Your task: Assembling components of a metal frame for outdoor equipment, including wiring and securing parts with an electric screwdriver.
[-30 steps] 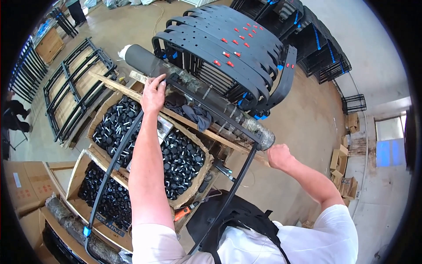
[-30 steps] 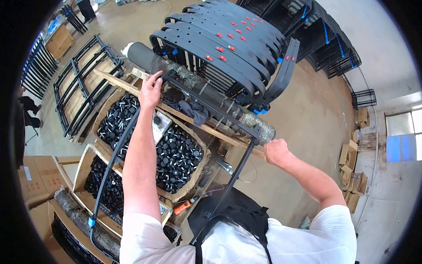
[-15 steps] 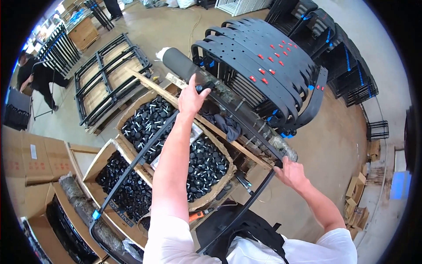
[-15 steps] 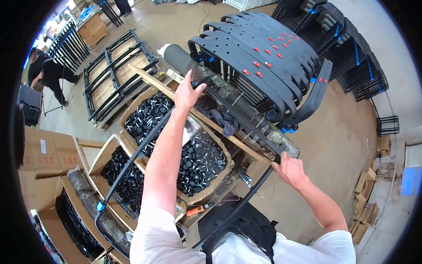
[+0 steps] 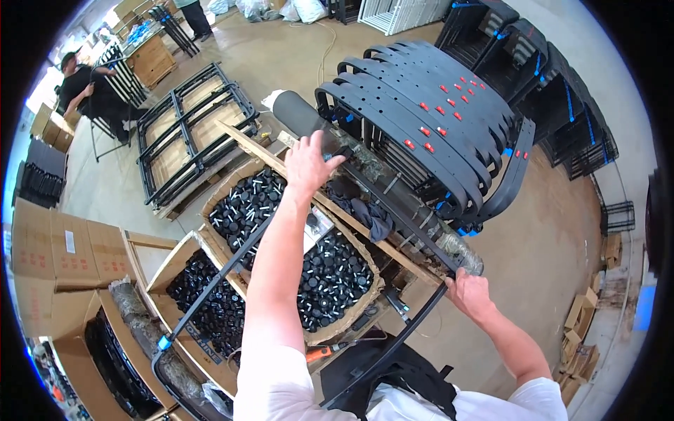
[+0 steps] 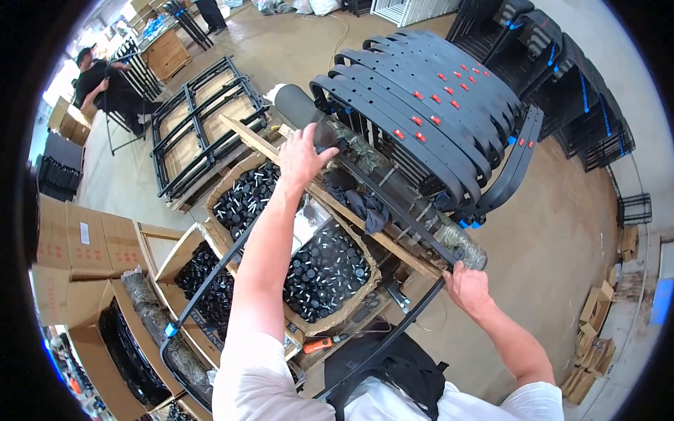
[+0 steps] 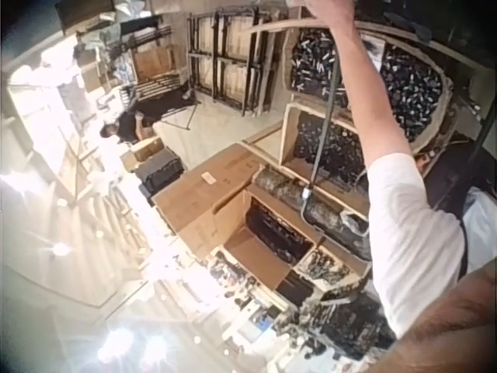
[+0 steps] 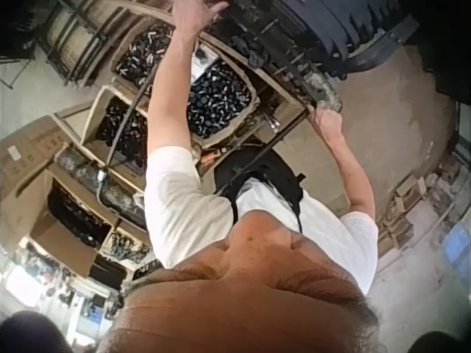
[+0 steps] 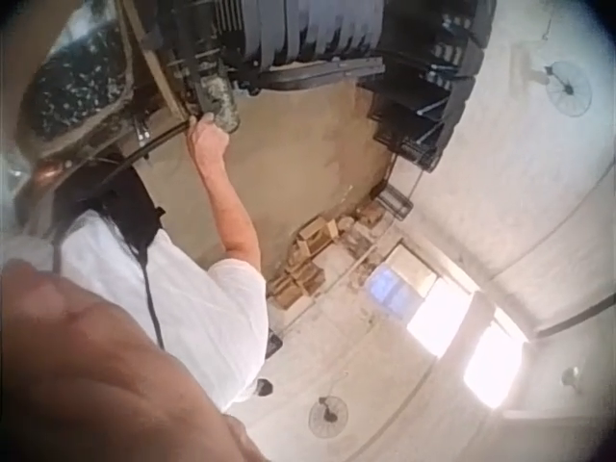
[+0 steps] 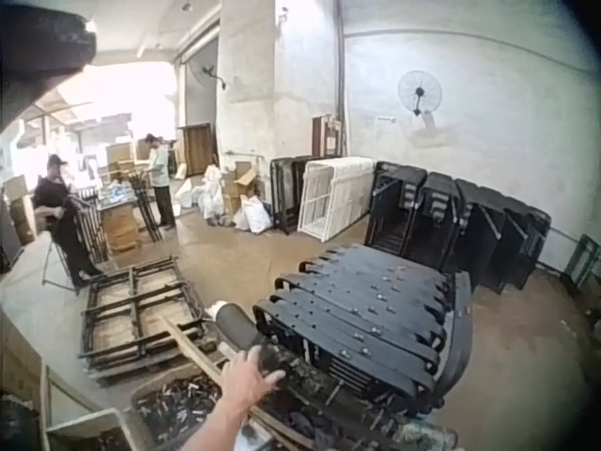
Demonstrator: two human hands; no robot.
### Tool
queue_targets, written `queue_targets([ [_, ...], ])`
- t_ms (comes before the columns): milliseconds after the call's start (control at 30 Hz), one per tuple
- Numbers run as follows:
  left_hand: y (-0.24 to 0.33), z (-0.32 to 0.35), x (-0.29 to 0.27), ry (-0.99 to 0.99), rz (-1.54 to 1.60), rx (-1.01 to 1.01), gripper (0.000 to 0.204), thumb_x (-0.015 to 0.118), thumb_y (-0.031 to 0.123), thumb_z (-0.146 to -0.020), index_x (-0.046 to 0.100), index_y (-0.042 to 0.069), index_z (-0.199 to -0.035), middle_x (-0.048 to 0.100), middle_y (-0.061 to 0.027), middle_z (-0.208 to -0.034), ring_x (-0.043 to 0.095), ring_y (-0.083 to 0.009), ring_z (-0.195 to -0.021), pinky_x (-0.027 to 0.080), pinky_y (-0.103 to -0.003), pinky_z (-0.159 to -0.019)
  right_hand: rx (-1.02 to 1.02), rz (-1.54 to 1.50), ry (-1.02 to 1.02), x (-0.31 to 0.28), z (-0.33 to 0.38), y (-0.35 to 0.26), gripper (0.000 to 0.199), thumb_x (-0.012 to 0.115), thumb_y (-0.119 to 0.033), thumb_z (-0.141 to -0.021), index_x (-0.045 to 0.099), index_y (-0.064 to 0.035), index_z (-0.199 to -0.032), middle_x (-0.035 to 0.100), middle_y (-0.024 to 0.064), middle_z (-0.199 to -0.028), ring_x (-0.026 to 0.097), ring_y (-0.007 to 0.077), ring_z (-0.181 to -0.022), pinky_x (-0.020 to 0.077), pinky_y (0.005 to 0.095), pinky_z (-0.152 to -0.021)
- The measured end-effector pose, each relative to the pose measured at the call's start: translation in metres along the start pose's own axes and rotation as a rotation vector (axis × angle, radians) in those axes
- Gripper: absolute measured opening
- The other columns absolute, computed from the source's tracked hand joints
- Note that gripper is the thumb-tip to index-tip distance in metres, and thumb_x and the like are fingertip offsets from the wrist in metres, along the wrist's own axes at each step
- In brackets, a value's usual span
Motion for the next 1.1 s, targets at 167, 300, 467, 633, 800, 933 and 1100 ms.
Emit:
queue_targets([
  [167,-0.104,0.028,-0.036,-0.073,-0.085,-0.402,0.051,0.073,0.034,-0.099,0.063,0.005,-0.139,0.074,-0.0211,-0.125,0.073,-0.036,-0.112,0.057,-0.048,-0.098,0.044,-0.048,0.046,0.0,0.003,0.003,0.041,0.063,-0.037,-0.103,0.063,0.002,-0.091,0.072,0.022,-0.069,0.074,0.0404,-0.066,0.0598,0.0514,-0.063],
  [300,-0.187,0.114,-0.108,0.222,-0.007,-0.54,0.039,0.065,0.026,-0.104,0.063,0.002,-0.135,0.072,-0.0211,-0.12,0.07,-0.0409,-0.108,0.055,-0.05,-0.096,0.011,-0.057,0.038,0.004,-0.012,-0.006,0.041,0.064,-0.037,-0.101,0.066,0.0009,-0.087,0.072,0.0224,-0.07,0.074,0.0423,-0.068,0.0596,0.0523,-0.066],
  [467,-0.104,0.252,-0.14,0.141,0.184,-0.336,0.02,0.067,0.016,-0.102,0.072,0.003,-0.117,0.074,-0.0198,-0.109,0.071,-0.0391,-0.102,0.056,-0.048,-0.093,-0.337,0.155,-0.02,-0.039,-0.044,-0.014,0.029,0.064,-0.03,-0.097,0.071,-0.0033,-0.088,0.074,0.019,-0.08,0.075,0.0371,-0.078,0.0593,0.0479,-0.067],
  [633,-0.02,0.433,-0.179,-0.039,0.199,-0.446,0.01,0.072,0.009,-0.096,0.075,0.004,-0.105,0.074,-0.0176,-0.093,0.072,-0.0384,-0.086,0.056,-0.048,-0.079,-0.711,0.006,0.451,-0.115,-0.162,-0.152,0.035,0.061,0.0,-0.081,0.067,-0.0059,-0.115,0.068,0.0126,-0.103,0.07,0.0349,-0.089,0.0584,0.0473,-0.074],
  [800,0.033,0.552,-0.189,-0.133,0.271,-0.702,0.01,0.072,0.011,-0.097,0.077,0.005,-0.104,0.075,-0.0161,-0.091,0.073,-0.0372,-0.086,0.057,-0.047,-0.078,-1.042,0.043,0.729,-0.182,-0.223,-0.28,0.038,0.062,-0.011,-0.089,0.07,-0.0087,-0.127,0.075,0.0108,-0.121,0.074,0.0306,-0.093,0.0616,0.0444,-0.076],
  [933,0.049,0.582,-0.199,-0.051,0.271,-0.832,0.012,0.071,0.011,-0.098,0.077,0.004,-0.106,0.075,-0.0165,-0.093,0.073,-0.0373,-0.088,0.057,-0.046,-0.08,-0.637,0.8,0.186,-0.147,-0.336,-0.273,0.021,0.057,-0.018,-0.1,0.077,-0.0135,-0.097,0.08,0.0082,-0.092,0.079,0.0259,-0.09,0.0613,0.0424,-0.07],
  [1100,0.043,0.576,-0.192,0.06,0.287,-0.846,0.013,0.072,0.011,-0.097,0.076,0.005,-0.108,0.075,-0.0161,-0.096,0.073,-0.0373,-0.091,0.058,-0.047,-0.083,-0.909,0.543,0.414,-0.151,-0.316,-0.291,0.021,0.054,-0.019,-0.101,0.074,-0.0115,-0.098,0.079,0.0084,-0.087,0.079,0.0286,-0.084,0.0616,0.0463,-0.068],
])
Point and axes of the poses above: each hand's wrist, its own z-axis away from the middle knuckle, its own x-axis out of the palm, y = z × x, the point moved 6 cm from there along -z, towards the middle knuckle
